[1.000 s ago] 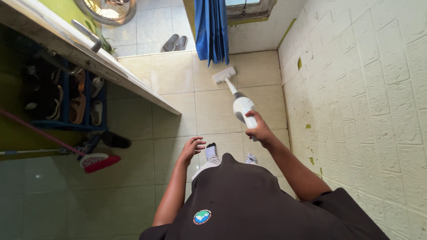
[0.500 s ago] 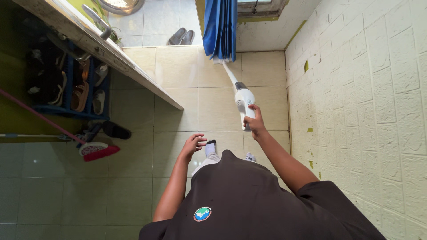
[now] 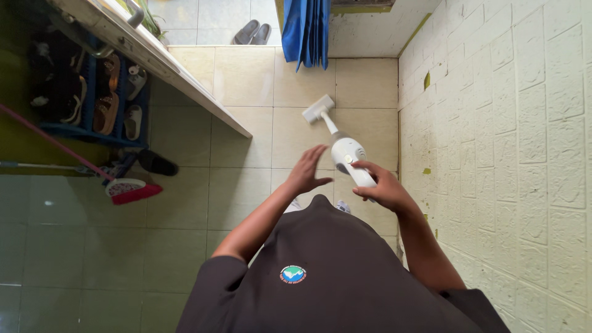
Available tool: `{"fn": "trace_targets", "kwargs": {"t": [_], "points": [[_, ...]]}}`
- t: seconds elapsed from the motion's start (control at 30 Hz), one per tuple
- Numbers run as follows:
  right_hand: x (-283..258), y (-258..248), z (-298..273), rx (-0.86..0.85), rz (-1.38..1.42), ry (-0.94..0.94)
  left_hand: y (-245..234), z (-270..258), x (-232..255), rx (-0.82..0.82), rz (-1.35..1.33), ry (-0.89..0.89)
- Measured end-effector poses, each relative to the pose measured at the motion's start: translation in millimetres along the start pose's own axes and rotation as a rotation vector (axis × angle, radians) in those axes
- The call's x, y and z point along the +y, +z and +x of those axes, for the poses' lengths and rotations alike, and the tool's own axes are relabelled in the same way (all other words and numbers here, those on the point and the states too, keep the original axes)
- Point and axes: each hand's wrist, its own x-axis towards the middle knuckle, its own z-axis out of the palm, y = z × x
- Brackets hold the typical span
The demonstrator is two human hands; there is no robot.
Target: The person vacuums the tiled floor using a white handheld cordless vacuum, moving through a hallway past a shoe rack and into a kitchen area.
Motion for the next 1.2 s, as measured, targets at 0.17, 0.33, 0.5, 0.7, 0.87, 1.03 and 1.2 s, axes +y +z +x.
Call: {"fn": "trace_targets", "kwargs": {"t": [0.17,0.33,0.5,0.7,0.87,1.03,1.2], "points": [[-6,-20,-50,0.013,-0.115,-0.181,10,45,53,-0.021,-0.244,0.228],[11,-43,-83,0.133,-0.205,-0.299,46,47,80,0.017,-0.336,0.285],[36,-57,-92,0.566,-0.364,-0.785,77,50,104,0.131,-0.297,0.204],[60,-73,-80,0.598,-0.509,-0.886,91,44,121,0.304,-0.223,0.106],[90,-65,-65,0.582,-0.447,-0.902,76,31,123,0.22,-0.228,0.044],[118,-63,-43,0.387,-0.262,-1.069,76,16,122,0.251,-0.199,0.048],[126,-52,-46,0.253,-0.101,-1.064,77,-7,123,0.286,-0.177,0.041]]}}
